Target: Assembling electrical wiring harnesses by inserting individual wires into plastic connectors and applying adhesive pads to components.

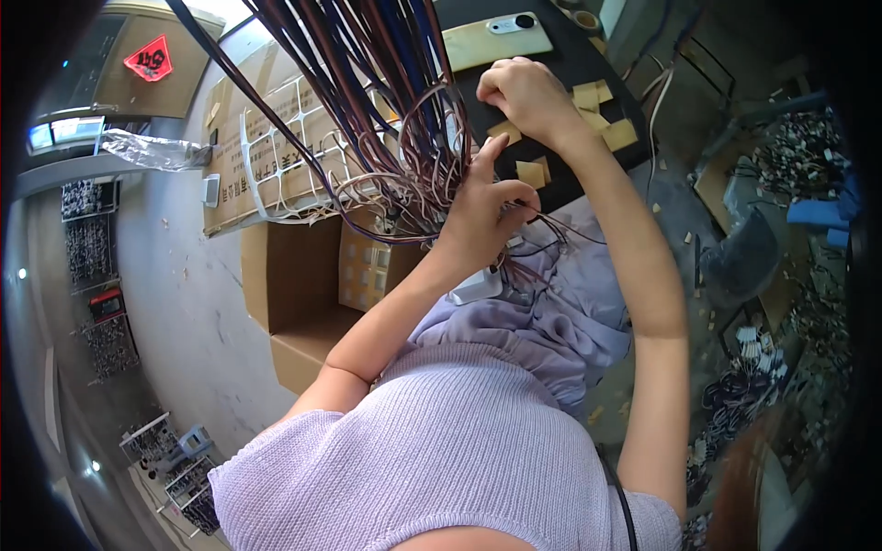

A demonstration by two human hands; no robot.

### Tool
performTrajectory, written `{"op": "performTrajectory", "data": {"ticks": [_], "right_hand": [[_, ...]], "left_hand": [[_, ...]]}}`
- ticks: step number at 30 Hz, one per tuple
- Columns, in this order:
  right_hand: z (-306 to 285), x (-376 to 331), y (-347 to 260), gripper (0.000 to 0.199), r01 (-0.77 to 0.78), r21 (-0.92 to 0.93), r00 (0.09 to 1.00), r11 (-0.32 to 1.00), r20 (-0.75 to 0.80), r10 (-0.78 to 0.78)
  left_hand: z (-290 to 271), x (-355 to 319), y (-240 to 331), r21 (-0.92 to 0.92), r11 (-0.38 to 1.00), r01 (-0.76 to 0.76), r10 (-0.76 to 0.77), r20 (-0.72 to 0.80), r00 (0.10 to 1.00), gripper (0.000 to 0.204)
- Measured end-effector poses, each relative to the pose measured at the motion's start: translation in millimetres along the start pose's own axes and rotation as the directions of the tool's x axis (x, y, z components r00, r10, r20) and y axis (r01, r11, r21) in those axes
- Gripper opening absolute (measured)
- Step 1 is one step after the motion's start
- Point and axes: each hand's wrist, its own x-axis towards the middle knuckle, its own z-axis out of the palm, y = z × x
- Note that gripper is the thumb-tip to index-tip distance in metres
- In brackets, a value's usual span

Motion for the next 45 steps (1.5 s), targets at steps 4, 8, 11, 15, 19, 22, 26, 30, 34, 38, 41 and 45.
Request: {"op": "performTrajectory", "data": {"ticks": [4,8,11,15,19,22,26,30,34,38,41,45], "right_hand": [[3.0,-4.0,-15.5,0.015,-0.108,-0.243,0.990,0.964,-0.113,0.083],[9.1,-9.7,-27.5,0.013,-0.281,-0.341,0.959,0.897,-0.136,0.248],[17.8,-5.4,-33.4,0.013,-0.415,-0.375,0.910,0.829,-0.149,0.388],[18.1,0.8,-35.6,0.014,-0.342,-0.539,0.933,0.770,-0.093,0.349],[25.1,-14.0,-33.3,0.008,-0.148,-0.677,0.989,0.721,-0.113,0.097],[23.0,-24.5,-17.3,0.009,0.136,-0.619,0.960,0.774,-0.109,-0.257],[17.3,-33.2,-16.3,0.009,0.237,-0.594,0.932,0.768,-0.084,-0.352],[9.7,-38.3,-14.9,0.009,0.246,-0.353,0.951,0.903,-0.094,-0.296],[5.4,-47.5,-7.2,0.008,-0.007,0.284,0.986,0.959,-0.157,0.054],[14.9,-35.8,-9.6,0.017,-0.205,0.491,0.921,0.847,-0.197,0.337],[15.6,-26.7,-19.0,0.019,-0.332,0.368,0.893,0.868,-0.173,0.415],[16.6,-20.1,-22.5,0.016,-0.406,0.227,0.882,0.885,-0.155,0.444]], "left_hand": [[-4.4,1.0,-3.9,0.029,0.998,0.062,-0.061,-0.004,0.998,0.020],[-4.7,5.3,-3.8,0.035,0.999,0.038,-0.038,0.023,0.999,0.018],[-5.1,5.7,-5.2,0.011,1.000,0.016,-0.017,0.056,0.998,0.017],[-3.5,6.7,-5.6,0.062,0.998,0.010,-0.014,0.059,0.998,0.017],[-3.0,7.7,-13.9,0.003,1.000,0.015,-0.015,0.093,0.996,0.016],[-1.0,3.6,-17.4,0.073,0.997,0.004,-0.009,0.072,0.997,0.016],[-2.3,4.1,-20.2,0.096,0.995,-0.019,0.012,0.071,0.997,0.015],[-5.4,4.6,-21.9,0.049,0.998,0.037,-0.043,0.113,0.993,0.014],[-4.9,3.7,-25.9,0.059,0.998,-0.024,0.019,0.080,0.997,0.014],[-0.9,4.1,-25.5,0.058,0.998,-0.027,0.022,0.077,0.997,0.013],[-0.1,4.4,-27.5,0.058,0.997,-0.049,0.045,0.076,0.996,0.012],[0.2,2.8,-25.5,0.100,0.994,-0.031,0.023,0.088,0.996,0.012]]}}
